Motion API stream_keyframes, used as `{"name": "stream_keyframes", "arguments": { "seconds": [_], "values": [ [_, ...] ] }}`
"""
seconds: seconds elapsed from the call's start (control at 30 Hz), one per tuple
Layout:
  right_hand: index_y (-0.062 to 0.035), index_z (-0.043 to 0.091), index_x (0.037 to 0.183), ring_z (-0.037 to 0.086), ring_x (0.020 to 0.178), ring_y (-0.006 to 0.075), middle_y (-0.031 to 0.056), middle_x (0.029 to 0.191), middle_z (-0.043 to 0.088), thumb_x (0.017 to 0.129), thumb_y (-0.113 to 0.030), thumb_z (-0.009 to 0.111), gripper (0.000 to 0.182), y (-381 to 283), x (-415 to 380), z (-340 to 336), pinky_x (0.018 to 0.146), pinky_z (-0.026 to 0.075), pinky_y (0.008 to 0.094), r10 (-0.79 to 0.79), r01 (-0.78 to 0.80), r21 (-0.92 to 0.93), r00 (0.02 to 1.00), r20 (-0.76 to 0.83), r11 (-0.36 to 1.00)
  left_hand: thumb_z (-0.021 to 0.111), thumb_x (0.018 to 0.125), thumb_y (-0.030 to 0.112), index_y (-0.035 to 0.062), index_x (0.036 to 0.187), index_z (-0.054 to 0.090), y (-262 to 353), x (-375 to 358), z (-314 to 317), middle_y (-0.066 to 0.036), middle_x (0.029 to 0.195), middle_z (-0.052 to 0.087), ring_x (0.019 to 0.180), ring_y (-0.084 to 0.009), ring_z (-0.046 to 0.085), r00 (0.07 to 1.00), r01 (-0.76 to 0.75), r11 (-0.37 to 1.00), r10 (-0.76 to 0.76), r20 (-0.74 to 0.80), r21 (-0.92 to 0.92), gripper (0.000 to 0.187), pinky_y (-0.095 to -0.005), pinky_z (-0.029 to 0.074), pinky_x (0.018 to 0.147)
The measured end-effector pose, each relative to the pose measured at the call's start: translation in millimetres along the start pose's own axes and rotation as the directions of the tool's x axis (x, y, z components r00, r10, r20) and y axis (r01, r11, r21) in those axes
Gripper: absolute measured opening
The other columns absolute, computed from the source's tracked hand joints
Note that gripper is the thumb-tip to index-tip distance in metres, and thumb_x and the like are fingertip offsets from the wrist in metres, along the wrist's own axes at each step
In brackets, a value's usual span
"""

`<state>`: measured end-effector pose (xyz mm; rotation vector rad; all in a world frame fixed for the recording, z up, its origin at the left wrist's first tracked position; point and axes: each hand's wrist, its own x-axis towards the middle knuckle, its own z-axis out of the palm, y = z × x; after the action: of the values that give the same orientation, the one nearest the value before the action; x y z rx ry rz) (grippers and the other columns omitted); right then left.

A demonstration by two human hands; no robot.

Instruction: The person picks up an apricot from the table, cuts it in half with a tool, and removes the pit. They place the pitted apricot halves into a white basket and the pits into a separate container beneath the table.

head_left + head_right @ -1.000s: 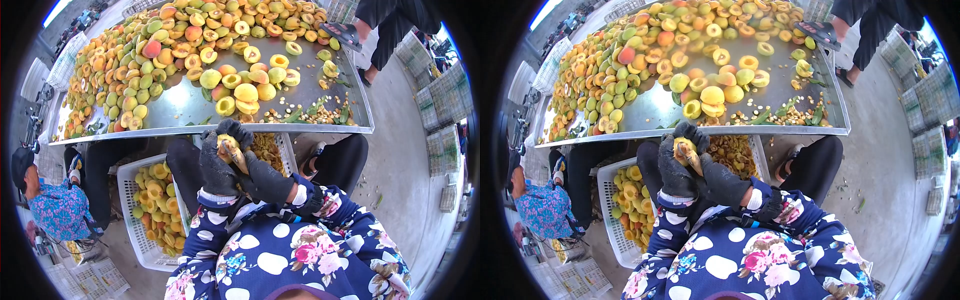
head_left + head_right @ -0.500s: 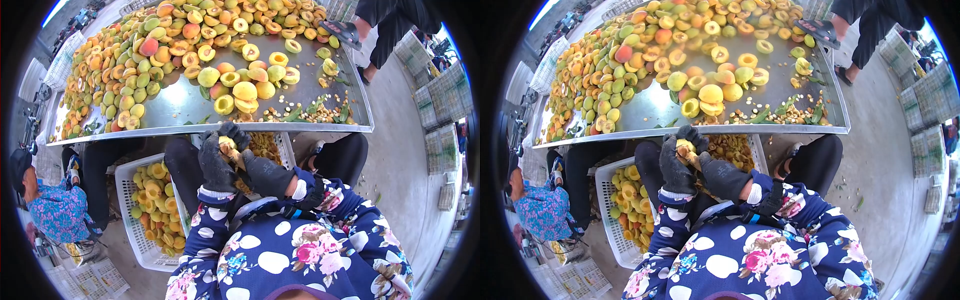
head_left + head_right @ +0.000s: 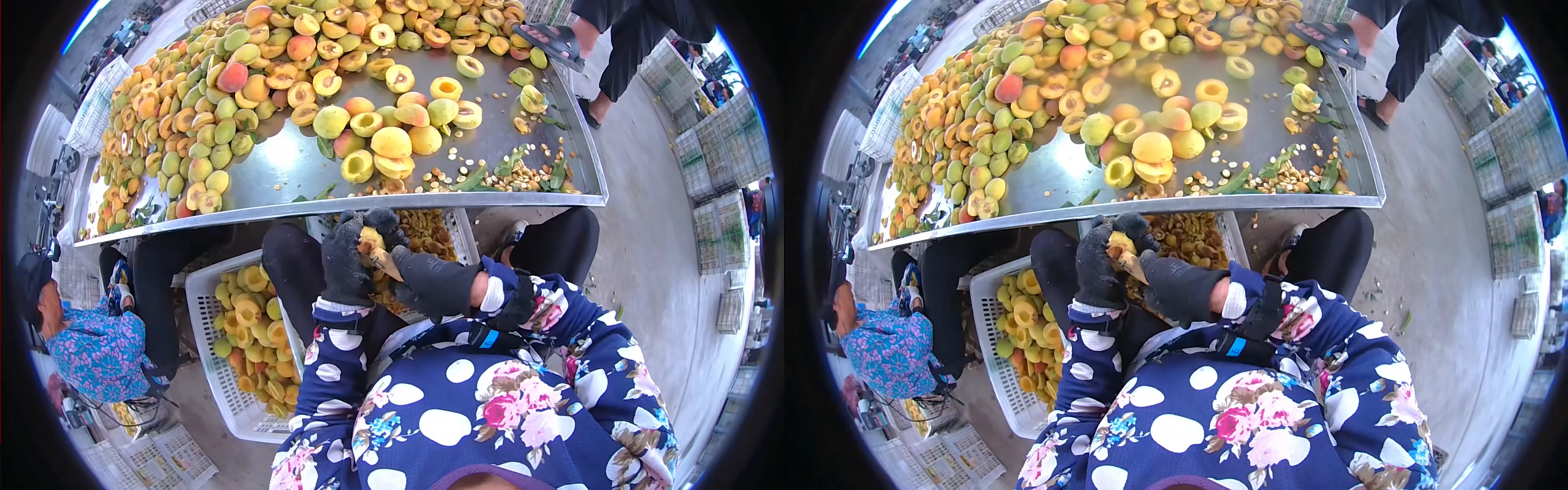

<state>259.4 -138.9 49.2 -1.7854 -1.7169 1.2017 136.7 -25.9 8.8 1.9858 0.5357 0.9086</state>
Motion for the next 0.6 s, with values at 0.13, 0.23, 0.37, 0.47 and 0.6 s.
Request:
{"name": "stream_keyframes", "arguments": {
  "seconds": [0.13,0.23,0.37,0.47,0.6],
  "values": [
    [0.0018,0.045,0.091,0.05,0.041,0.0174,0.0118,0.061,0.052,0.082,-0.013,0.05,0.018,-13,-6,-11,0.034,0.04,0.0293,-0.028,0.022,0.461,1.0,0.004,0.887,0.039,0.088,0.013,-0.0022,0.102,0.057,-2,-4,15,-0.013,0.094,0.064,0.077,-0.0205,0.063,0.974,0.17,0.866,-0.22,-0.054,-0.47,0.028,-0.033,0.05,0.073],
    [-0.0002,0.047,0.084,0.046,0.037,0.0134,0.006,0.058,0.048,0.082,-0.013,0.051,0.014,-24,-8,-21,0.033,0.037,0.0257,0.04,-0.229,0.782,0.967,0.253,0.579,0.041,0.087,0.012,-0.0034,0.101,0.057,4,-1,16,-0.014,0.092,0.063,0.08,-0.022,0.063,0.926,0.243,0.589,-0.377,0.004,-0.771,0.026,-0.0334,0.051,0.075],
    [-0.0022,0.049,0.082,0.042,0.037,0.0089,0.0026,0.058,0.047,0.084,-0.016,0.053,0.015,1,2,-9,0.032,0.032,0.0217,-0.078,-0.167,0.828,0.966,0.246,0.535,0.044,0.085,0.009,-0.0045,0.099,0.056,-34,-10,29,-0.014,0.092,0.063,0.084,-0.0233,0.062,0.908,0.234,0.754,-0.396,-0.14,-0.614,0.023,-0.0339,0.051,0.077],
    [-0.0025,0.05,0.084,0.041,0.038,0.0074,0.0012,0.058,0.047,0.084,-0.018,0.055,0.016,18,1,1,0.031,0.031,0.0213,-0.436,0.42,0.498,0.896,-0.09,0.759,0.045,0.085,0.01,-0.0035,0.101,0.056,-36,-11,38,-0.014,0.093,0.062,0.081,-0.0228,0.062,0.917,0.212,0.771,-0.37,-0.151,-0.601,0.024,-0.0326,0.051,0.076],
    [-0.0028,0.051,0.086,0.042,0.039,0.0073,0.0008,0.059,0.047,0.085,-0.018,0.056,0.016,2,-4,-13,0.032,0.031,0.0213,0.021,-0.302,0.814,0.942,0.336,0.496,0.046,0.086,0.014,-0.0031,0.103,0.054,-10,-4,25,-0.014,0.095,0.062,0.081,-0.024,0.062,0.941,0.32,0.801,-0.331,0.071,-0.506,0.026,-0.0355,0.052,0.075]
  ]
}}
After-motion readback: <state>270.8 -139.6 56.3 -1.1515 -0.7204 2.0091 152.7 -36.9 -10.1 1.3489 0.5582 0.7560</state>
